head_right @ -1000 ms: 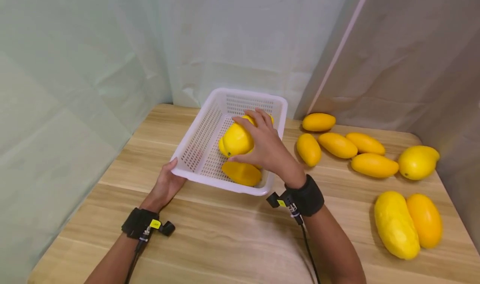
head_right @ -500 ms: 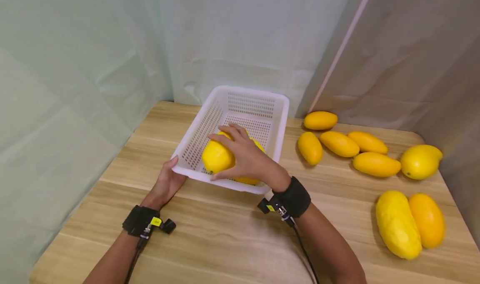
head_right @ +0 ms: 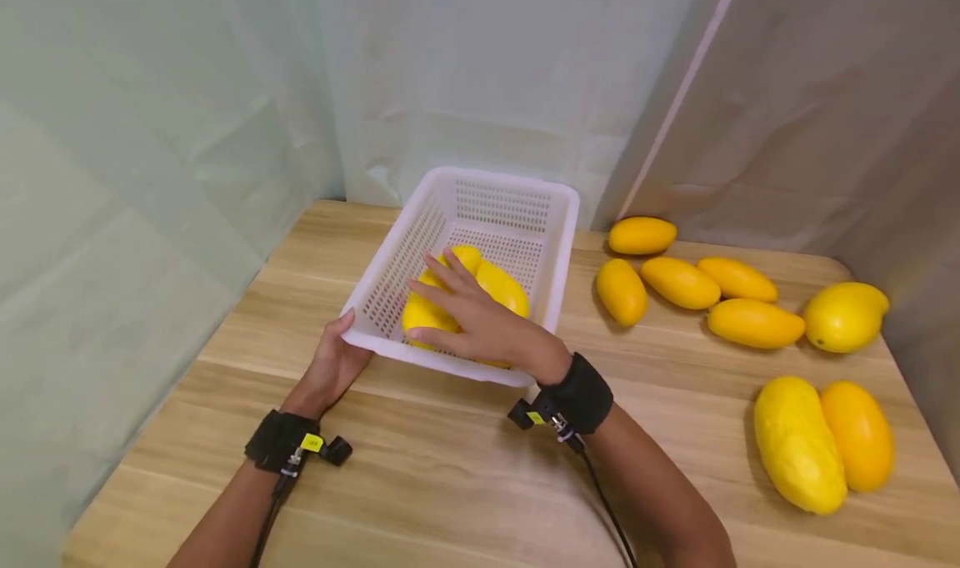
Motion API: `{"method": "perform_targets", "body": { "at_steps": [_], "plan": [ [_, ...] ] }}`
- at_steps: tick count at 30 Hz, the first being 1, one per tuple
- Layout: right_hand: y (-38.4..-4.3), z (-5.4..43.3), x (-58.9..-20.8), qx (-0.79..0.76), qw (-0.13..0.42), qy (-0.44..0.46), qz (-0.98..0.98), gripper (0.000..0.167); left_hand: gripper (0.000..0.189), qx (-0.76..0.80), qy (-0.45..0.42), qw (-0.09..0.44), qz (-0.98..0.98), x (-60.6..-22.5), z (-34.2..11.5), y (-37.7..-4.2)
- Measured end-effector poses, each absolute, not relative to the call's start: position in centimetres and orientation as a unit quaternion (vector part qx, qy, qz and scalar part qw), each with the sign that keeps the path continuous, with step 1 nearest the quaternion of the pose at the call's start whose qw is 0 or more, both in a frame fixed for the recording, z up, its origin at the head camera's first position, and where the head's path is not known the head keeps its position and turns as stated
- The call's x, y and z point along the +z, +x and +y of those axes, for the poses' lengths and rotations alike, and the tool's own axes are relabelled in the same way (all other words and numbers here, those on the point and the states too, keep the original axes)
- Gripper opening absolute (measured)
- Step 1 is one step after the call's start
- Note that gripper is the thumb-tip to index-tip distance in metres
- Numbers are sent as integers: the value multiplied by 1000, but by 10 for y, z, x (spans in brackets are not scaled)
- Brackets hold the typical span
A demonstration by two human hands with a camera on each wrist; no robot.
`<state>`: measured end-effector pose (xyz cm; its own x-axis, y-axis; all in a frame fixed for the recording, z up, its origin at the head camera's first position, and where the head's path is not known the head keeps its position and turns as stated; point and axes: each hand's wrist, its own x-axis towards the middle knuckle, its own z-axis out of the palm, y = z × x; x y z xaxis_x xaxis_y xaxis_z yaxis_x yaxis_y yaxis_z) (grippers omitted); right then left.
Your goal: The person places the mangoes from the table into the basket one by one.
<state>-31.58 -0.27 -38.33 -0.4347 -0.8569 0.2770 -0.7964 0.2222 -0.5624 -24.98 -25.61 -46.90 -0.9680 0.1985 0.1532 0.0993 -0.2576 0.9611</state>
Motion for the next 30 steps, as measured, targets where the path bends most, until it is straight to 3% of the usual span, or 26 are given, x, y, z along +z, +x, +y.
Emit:
{"method": "perform_targets", "body": {
  "at_steps": [5,10,30],
  "plan": [
    [-311,-8,-390,-313,93,-561,761,50,55,791,110,39,600,-471,-257,-249],
    [-309,-10,-391,-317,124,-537,772,52,54,792,121,42,597,-470,-258,-252],
    [-307,-11,-396,-329,116,-518,781,51,54,802,131,60,580,-476,-262,-258]
  ]
}}
